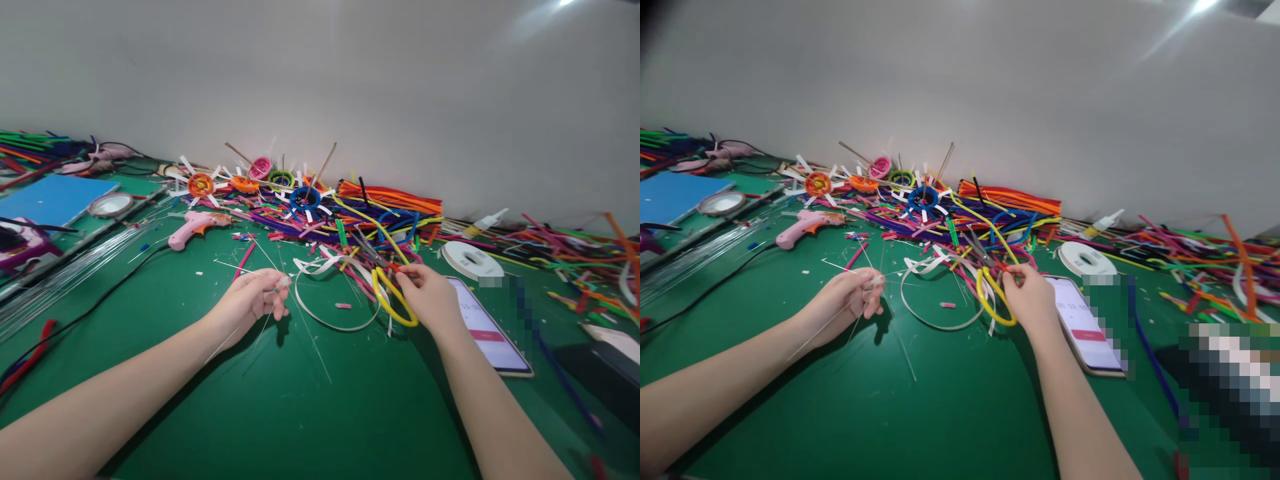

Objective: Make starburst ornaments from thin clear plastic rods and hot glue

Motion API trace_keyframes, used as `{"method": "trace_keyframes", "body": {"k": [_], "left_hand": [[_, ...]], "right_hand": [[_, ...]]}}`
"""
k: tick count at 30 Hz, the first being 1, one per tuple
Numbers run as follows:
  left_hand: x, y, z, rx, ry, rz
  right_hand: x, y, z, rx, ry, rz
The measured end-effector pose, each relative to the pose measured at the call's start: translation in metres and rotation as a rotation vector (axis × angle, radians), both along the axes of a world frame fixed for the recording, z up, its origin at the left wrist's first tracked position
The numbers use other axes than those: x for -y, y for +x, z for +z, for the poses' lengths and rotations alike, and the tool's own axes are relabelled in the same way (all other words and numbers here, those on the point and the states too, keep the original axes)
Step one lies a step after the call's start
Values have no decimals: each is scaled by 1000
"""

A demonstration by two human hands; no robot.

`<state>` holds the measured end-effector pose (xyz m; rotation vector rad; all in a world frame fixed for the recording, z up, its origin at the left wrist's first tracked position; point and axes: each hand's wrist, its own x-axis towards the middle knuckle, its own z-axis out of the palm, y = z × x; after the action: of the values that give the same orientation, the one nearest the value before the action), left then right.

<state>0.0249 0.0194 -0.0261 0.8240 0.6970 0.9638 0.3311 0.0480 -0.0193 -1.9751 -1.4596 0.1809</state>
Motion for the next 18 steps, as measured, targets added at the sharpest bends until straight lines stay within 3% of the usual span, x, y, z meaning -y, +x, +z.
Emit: {"method": "trace_keyframes", "body": {"k": [5, 10, 13, 18], "left_hand": [[-1, -1, -1, 19, -11, 10], [-1, -1, -1, 24, -5, 10], [-2, -1, -2, 19, -9, 10], [-2, -1, -2, 16, -17, 25]], "right_hand": [[9, -8, 11, -292, -24, 86], [10, -10, 7, -391, 5, 203], [8, -11, 1, -239, 58, 229], [12, -17, 2, 149, 116, 51]]}}
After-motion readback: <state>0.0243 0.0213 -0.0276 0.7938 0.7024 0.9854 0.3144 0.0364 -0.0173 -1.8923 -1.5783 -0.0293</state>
